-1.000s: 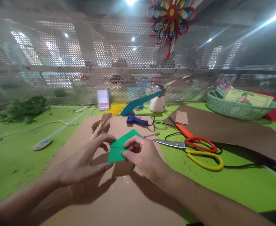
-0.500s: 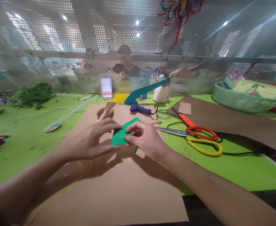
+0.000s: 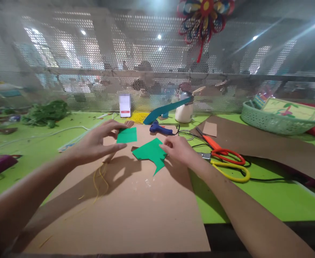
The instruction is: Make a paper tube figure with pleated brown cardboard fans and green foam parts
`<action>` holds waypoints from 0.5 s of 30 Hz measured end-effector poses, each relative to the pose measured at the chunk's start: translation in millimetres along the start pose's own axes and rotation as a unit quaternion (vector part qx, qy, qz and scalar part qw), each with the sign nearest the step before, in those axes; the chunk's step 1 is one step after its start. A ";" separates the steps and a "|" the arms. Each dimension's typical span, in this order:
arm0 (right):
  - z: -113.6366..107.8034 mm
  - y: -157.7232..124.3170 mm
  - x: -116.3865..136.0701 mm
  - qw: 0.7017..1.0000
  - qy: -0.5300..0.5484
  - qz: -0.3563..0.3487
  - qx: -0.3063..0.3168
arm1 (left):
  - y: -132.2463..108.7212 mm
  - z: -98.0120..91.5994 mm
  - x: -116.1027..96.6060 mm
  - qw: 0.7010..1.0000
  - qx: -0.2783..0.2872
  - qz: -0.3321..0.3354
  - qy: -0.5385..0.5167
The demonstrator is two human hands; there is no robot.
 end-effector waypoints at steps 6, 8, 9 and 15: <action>12.8 -5.5 -2.3 0.993 -0.079 -0.020 0.091 | -24.8 -13.5 3.9 1.000 -0.004 -0.017 0.008; 16.8 -7.7 1.1 0.991 -0.084 -0.031 0.103 | -39.0 -5.1 -0.6 0.999 0.023 -0.025 0.018; 18.6 -8.4 3.0 0.990 -0.084 -0.037 0.105 | -45.8 0.7 -4.3 0.999 0.037 -0.027 0.030; 25.0 -9.2 12.3 0.993 -0.048 -0.080 0.069 | -63.4 32.9 -33.8 0.986 0.161 -0.009 0.043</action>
Point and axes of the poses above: each hand's wrist, its own y-axis towards the middle knuckle, its own z-axis out of the palm, x = y × z, the point moved 2 cm from there along y, towards the middle knuckle, and after that the axes turned 5 degrees about -z, right-handed, at the moved point
